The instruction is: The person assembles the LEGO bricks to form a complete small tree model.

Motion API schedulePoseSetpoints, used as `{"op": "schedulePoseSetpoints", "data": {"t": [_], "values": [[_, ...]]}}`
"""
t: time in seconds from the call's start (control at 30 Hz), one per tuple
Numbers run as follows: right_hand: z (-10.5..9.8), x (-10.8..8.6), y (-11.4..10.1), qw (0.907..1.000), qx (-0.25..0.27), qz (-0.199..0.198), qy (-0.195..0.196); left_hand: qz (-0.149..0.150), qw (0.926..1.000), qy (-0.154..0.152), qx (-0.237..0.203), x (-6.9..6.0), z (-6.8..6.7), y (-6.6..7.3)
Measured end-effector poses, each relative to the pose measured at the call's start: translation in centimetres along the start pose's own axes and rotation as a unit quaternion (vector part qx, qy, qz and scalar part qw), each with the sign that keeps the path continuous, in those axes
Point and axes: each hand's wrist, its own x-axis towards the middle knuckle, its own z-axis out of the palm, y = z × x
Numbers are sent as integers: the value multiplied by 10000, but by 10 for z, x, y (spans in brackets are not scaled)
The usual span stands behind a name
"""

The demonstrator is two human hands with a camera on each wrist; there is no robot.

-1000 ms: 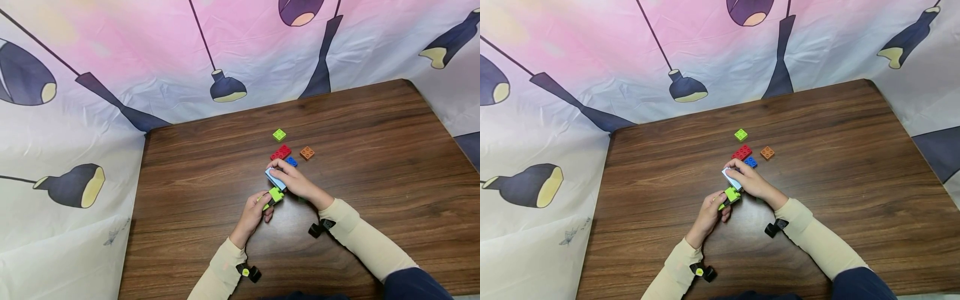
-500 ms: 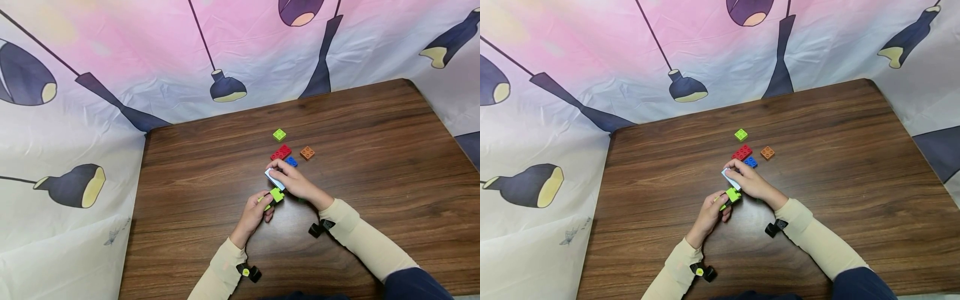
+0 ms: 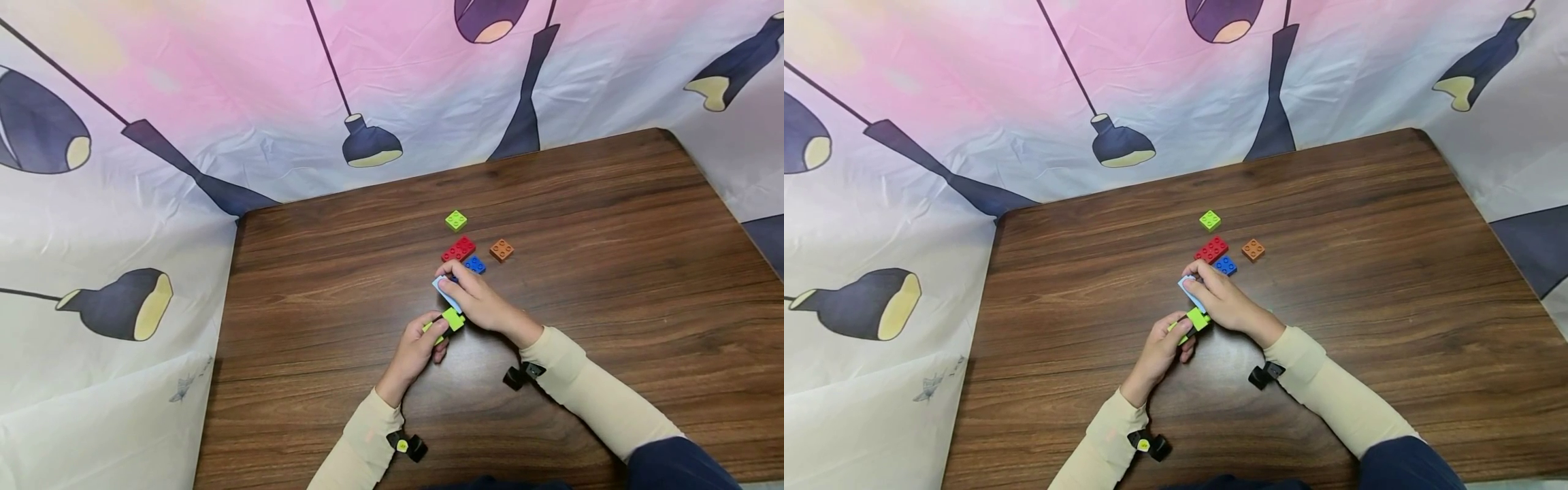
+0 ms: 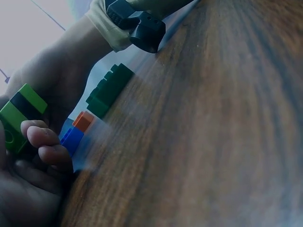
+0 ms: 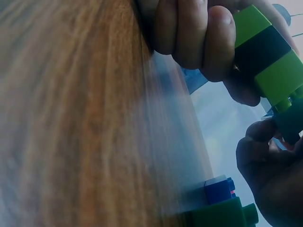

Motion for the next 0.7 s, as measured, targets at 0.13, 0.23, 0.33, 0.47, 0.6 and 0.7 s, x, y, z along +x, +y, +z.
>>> {"op": "schedulePoseSetpoints", "data": {"t": [0.13, 0.23, 0.33, 0.47, 0.6, 0.7], "values": [[2, -1, 1, 10000, -12, 10, 2, -53, 10000, -7, 3, 0, 0, 0], [3, -1, 1, 10000, 17, 45, 36, -95, 10000, -6, -9, 0, 0, 0], [5, -1, 2, 10000, 75, 39, 52, -122, 9999, -15, -22, 0, 0, -1], [7, -1, 4, 9998, 167, 19, 44, -108, 9999, -56, 21, 0, -1, -2], [8, -2, 6, 9998, 196, 21, 65, -77, 9999, -112, 43, 0, -1, -2], [8, -2, 6, 9998, 190, 30, 52, -73, 9999, -135, 54, 0, -1, -2]]}}
